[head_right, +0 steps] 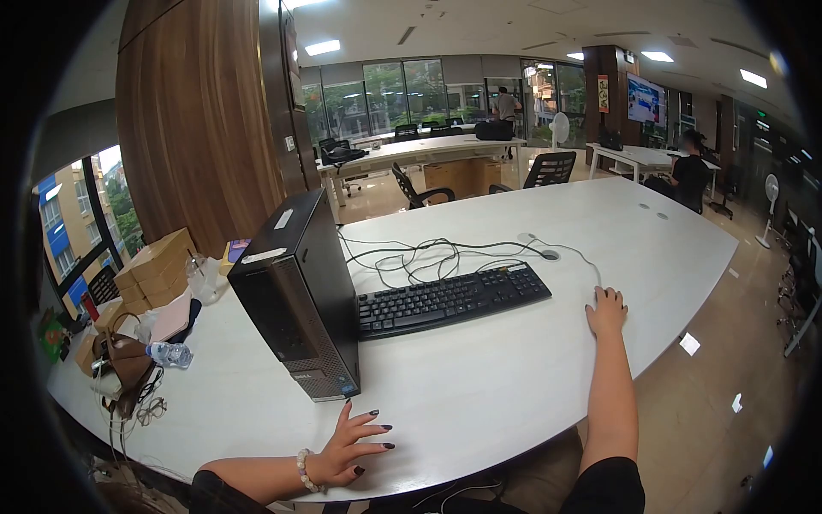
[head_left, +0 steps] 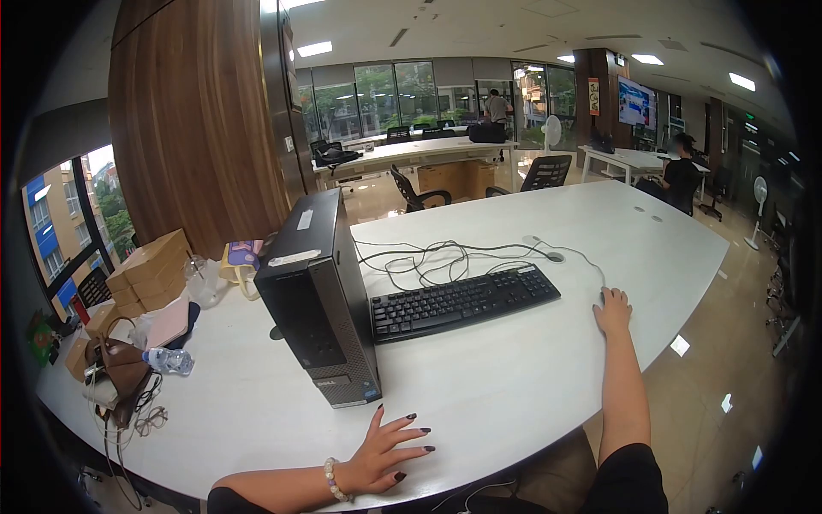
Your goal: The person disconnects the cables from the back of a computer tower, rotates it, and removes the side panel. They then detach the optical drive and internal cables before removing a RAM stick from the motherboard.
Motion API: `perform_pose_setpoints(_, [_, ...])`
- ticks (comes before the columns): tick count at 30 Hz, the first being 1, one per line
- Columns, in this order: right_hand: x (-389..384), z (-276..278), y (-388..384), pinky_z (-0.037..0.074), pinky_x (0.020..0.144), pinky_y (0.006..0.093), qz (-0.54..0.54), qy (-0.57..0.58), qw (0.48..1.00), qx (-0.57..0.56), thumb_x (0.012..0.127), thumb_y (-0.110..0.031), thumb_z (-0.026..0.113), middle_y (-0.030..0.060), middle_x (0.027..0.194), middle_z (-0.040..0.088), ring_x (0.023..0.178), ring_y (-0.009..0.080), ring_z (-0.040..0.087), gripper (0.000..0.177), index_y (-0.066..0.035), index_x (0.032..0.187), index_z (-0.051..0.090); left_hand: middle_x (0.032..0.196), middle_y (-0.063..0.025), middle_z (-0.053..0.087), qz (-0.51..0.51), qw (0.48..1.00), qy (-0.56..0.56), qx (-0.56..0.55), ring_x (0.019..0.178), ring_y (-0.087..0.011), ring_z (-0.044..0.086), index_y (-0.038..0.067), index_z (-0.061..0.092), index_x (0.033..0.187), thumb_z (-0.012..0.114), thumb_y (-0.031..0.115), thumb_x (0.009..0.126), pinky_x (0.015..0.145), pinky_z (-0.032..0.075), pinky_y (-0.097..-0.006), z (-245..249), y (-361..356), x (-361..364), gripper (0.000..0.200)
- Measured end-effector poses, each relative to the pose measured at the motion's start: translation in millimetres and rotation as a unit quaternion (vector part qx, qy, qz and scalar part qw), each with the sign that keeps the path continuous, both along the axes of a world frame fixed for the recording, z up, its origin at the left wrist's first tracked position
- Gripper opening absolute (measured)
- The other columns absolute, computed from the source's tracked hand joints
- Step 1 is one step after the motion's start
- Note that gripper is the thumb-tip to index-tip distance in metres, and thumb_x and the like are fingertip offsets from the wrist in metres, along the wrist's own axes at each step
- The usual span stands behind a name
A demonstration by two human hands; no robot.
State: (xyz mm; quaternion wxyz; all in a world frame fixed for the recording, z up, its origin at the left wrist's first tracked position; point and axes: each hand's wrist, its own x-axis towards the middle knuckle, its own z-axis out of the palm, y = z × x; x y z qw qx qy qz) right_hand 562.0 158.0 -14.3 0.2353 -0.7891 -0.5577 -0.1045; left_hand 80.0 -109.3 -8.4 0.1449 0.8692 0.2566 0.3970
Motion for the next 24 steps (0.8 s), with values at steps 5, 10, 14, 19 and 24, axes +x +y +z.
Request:
perform_pose_setpoints(5, [0.4, -12.9, 6.0, 0.03, 0.101, 0.053, -0.043, -0.055, 0.997, 0.033, 0.077, -0.022, 0.066, 0.0086, 0.13, 0.044, 0.124, 0.0285, 0.037, 0.042, -0.014, 0.117, 0.054, 0.133, -0.0101, 0.046, 0.001, 1.0, 0.0, 0.002, 0.133, -0.0322, 0.031, 0.019, 0.056, 0.122, 0.03, 0.045, 0.092, 0.104, -0.001, -0.0629, 1.8, 0.3, 1.2, 0.047])
perform_pose_setpoints(10, [29.9, -27.6, 25.6, 0.033, 0.101, 0.0455, 0.04, 0.03, 0.996, 0.074, 0.074, -0.014, 0.065, 0.0116, 0.123, 0.049, 0.116, 0.0291, 0.046, 0.026, -0.01, 0.099, 0.062, 0.133, -0.0099, 0.046, -0.004, 1.0, -0.001, 0.001, 0.133, -0.032, 0.031, 0.018, 0.055, 0.122, 0.029, 0.045, 0.093, 0.105, -0.001, -0.0624, -0.4, 0.5, 0.2, 0.047])
perform_pose_setpoints(14, [36.7, -13.4, 11.3, 0.032, 0.102, 0.0436, 0.101, 0.13, 0.982, 0.097, 0.073, -0.011, 0.064, 0.0133, 0.126, 0.048, 0.117, 0.0296, 0.045, 0.023, -0.009, 0.096, 0.064, 0.133, -0.01, 0.047, -0.003, 1.0, 0.002, 0.001, 0.132, -0.0322, 0.031, 0.018, 0.055, 0.122, 0.029, 0.044, 0.092, 0.105, 0.0, -0.0625, -1.2, 1.1, 0.6, 0.047])
perform_pose_setpoints(19, [34.4, -21.9, 11.5, 0.025, 0.107, 0.0485, -0.117, 0.042, 0.989, 0.076, 0.077, -0.019, 0.064, 0.0121, 0.141, 0.033, 0.132, 0.0295, 0.028, 0.04, -0.013, 0.115, 0.058, 0.132, -0.0101, 0.047, -0.005, 1.0, 0.006, 0.0, 0.131, -0.0325, 0.032, 0.018, 0.055, 0.123, 0.029, 0.044, 0.092, 0.105, 0.001, -0.0629, 0.7, 0.9, 1.4, 0.047])
perform_pose_setpoints(24, [26.1, -20.8, 15.9, 0.018, 0.109, 0.0518, -0.081, 0.044, 0.996, -0.001, 0.08, -0.028, 0.062, 0.0111, 0.147, 0.026, 0.137, 0.0281, 0.019, 0.053, -0.013, 0.129, 0.047, 0.131, -0.0098, 0.047, -0.01, 1.0, 0.008, -0.004, 0.131, -0.0322, 0.033, 0.019, 0.053, 0.124, 0.029, 0.044, 0.092, 0.105, 0.001, -0.0627, -1.4, 2.3, 0.7, 0.048])
